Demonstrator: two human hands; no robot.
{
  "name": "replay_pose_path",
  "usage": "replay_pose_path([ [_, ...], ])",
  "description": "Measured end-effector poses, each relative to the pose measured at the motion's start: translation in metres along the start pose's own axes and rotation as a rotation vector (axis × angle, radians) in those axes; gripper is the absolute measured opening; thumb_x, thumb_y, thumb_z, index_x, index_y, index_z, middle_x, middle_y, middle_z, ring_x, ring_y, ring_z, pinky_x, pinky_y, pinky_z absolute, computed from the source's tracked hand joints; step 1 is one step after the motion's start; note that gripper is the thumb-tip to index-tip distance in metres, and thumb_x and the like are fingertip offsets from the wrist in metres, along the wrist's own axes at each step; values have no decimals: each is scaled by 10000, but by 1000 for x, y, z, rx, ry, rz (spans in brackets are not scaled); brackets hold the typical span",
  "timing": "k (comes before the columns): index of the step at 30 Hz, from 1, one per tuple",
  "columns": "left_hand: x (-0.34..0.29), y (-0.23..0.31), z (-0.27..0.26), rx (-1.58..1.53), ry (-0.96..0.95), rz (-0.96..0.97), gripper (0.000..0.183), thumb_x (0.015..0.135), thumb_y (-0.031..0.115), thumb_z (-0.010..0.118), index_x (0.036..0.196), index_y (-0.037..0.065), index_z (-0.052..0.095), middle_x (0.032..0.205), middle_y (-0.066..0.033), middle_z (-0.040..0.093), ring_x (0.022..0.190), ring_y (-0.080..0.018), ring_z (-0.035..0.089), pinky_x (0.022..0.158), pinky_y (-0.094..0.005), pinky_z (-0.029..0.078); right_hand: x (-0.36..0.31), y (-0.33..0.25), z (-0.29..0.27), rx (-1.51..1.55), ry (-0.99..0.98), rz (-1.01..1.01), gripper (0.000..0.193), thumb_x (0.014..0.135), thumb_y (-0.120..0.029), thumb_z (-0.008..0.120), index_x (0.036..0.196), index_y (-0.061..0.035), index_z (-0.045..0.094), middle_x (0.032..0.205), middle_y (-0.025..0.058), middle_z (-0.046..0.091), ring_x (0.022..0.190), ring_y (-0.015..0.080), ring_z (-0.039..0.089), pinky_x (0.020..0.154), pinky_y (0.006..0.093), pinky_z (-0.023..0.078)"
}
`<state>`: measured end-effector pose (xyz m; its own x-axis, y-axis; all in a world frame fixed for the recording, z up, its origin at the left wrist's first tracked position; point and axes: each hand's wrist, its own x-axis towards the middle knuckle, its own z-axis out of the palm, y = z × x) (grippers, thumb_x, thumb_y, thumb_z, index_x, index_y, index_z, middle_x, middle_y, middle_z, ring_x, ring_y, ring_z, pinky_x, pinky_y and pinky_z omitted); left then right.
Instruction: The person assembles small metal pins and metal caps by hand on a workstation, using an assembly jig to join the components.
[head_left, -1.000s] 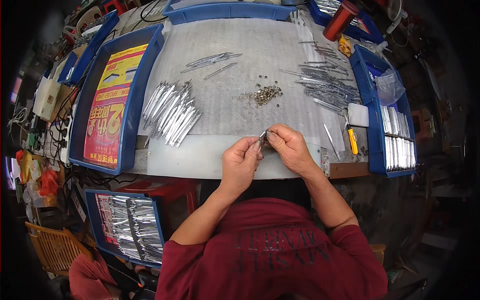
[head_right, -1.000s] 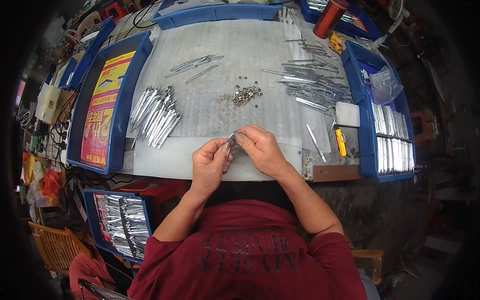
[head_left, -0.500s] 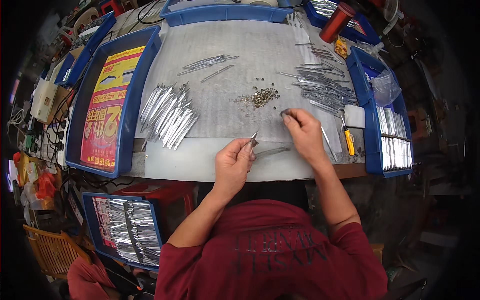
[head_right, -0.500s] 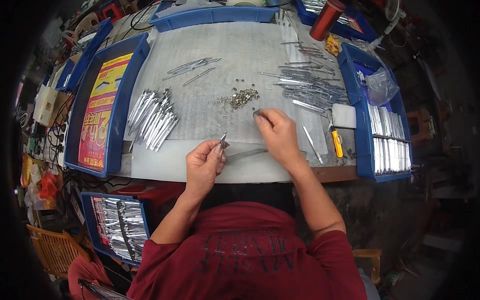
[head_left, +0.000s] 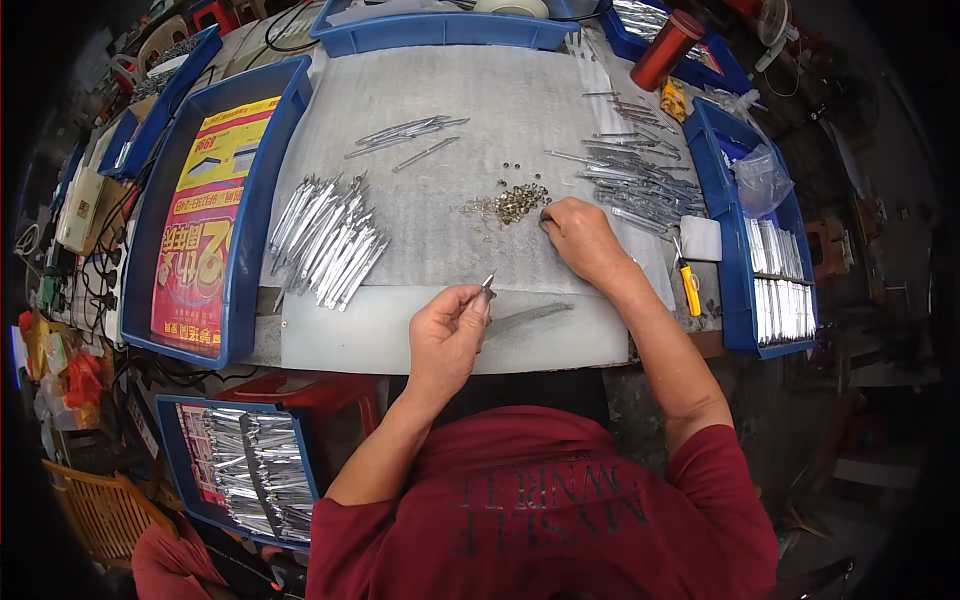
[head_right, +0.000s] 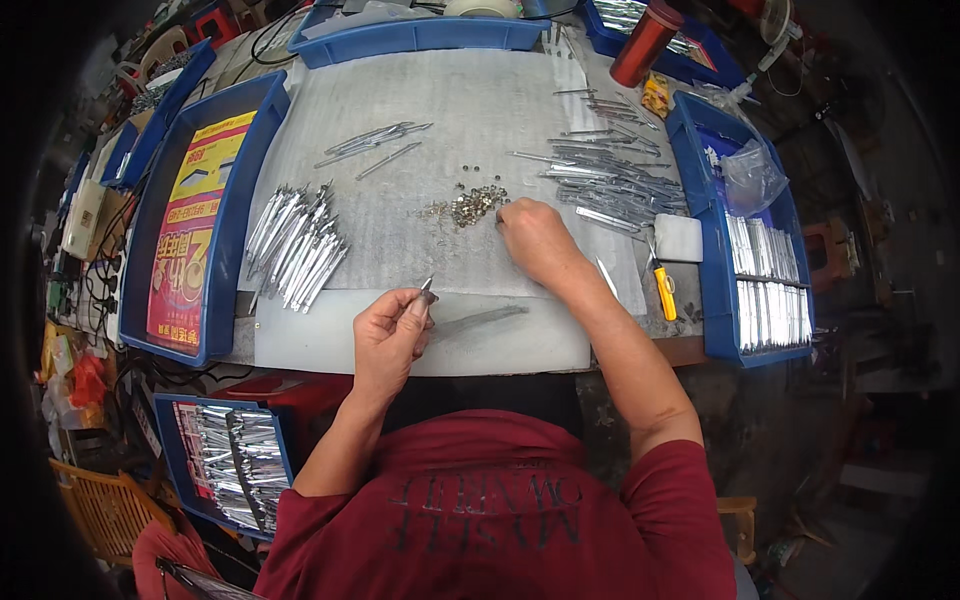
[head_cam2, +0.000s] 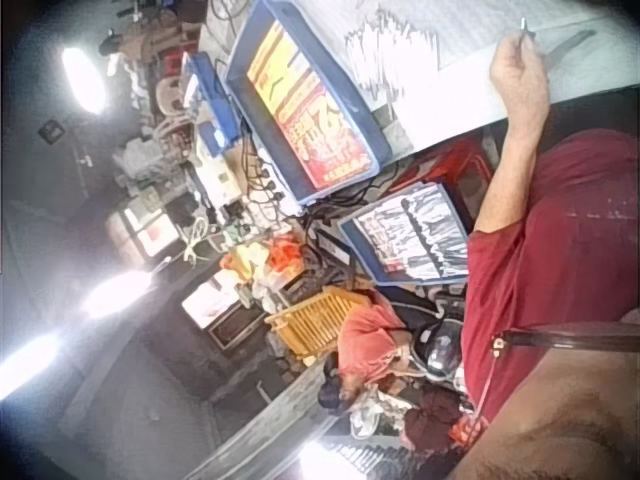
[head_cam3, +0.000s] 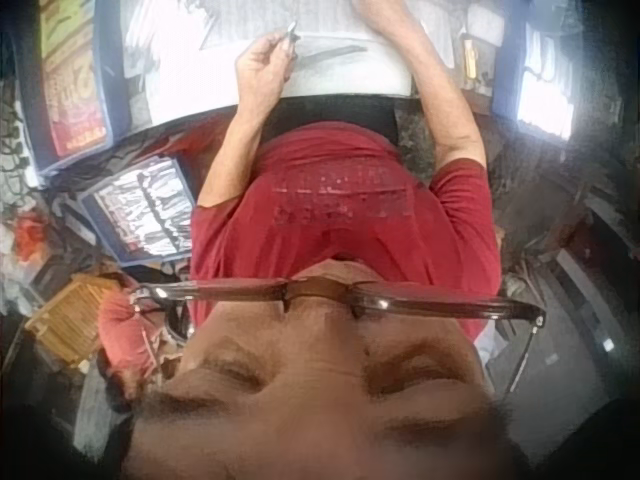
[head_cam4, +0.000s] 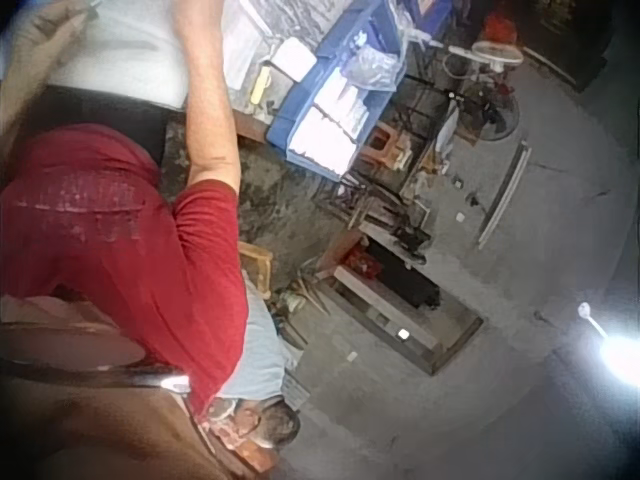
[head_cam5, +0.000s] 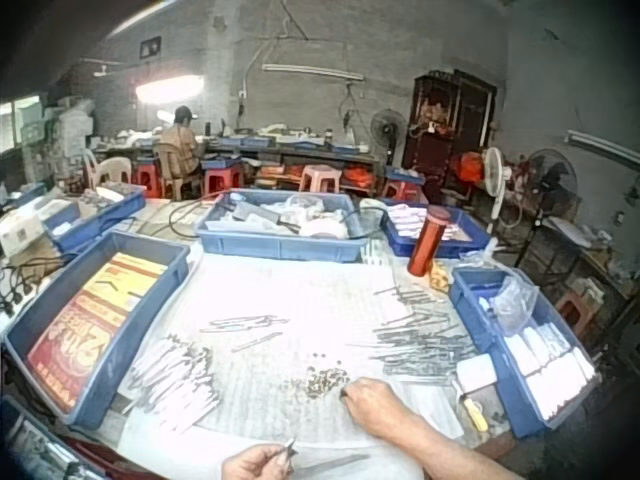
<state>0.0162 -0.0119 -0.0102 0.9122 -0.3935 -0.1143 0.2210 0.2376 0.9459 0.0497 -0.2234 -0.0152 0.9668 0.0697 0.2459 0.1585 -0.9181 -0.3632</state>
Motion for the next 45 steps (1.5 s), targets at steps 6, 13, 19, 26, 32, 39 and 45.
replay_pose_path([
  [6, 3, -2, -2, -17, -8, 42, 111, 825, 60, 518, 887, -28, 547, 657, 11, 486, 476, -25, 377, 411, -168, 290, 6, -1, 5, -160, -46, 16, 42, 666, 28, 478, 668, 33, 519, 702, 211, 540, 687, 350, 558, 610, 402, 462],
  [13, 3, -5, -3, 70, 10, 104, 155, 822, 44, 520, 946, -41, 558, 657, -4, 505, 482, -40, 432, 393, -165, 329, 6, -6, 11, -203, -31, 112, 75, 664, 21, 465, 708, 58, 514, 745, 236, 539, 700, 366, 557, 643, 413, 459],
  [19, -1, 0, 2, 177, 62, 105, 151, 810, 44, 537, 930, -35, 584, 710, -29, 516, 509, -58, 483, 435, -181, 402, 6, -2, 0, -67, -34, 151, 122, 680, -45, 455, 694, 55, 524, 726, 234, 545, 709, 373, 550, 660, 422, 442],
  [26, -4, -5, 6, 167, 145, 222, 153, 797, 22, 544, 933, -34, 584, 693, -42, 550, 490, -63, 489, 426, -184, 403, -22, -33, -12, 586, 124, 325, 129, 722, -75, 544, 767, 43, 563, 691, 106, 572, 594, 181, 529, 559, 278, 414],
  [32, 0, -6, 6, 339, 86, 414, 150, 789, -15, 533, 925, -31, 594, 699, -56, 559, 580, -86, 500, 527, -202, 411, -48, -62, -4, 1325, 142, 441, 88, 769, -84, 580, 788, -8, 540, 660, -29, 493, 566, 41, 406, 517, 177, 324],
  [39, 0, -6, 17, 141, 59, 323, 151, 787, -33, 530, 924, -37, 592, 734, -61, 561, 648, -91, 506, 578, -205, 413, -55, -70, 11, 1721, 121, 393, 83, 797, -88, 551, 812, -11, 525, 646, -20, 462, 573, 56, 375, 532, 195, 308],
  [45, 1, -8, 20, 149, 11, 401, 165, 805, -34, 514, 956, -32, 581, 760, -11, 525, 580, -30, 427, 495, -155, 351, -56, -73, 11, 1777, 109, 352, 85, 816, -90, 533, 836, -9, 516, 675, -10, 472, 591, 61, 382, 542, 197, 313],
])
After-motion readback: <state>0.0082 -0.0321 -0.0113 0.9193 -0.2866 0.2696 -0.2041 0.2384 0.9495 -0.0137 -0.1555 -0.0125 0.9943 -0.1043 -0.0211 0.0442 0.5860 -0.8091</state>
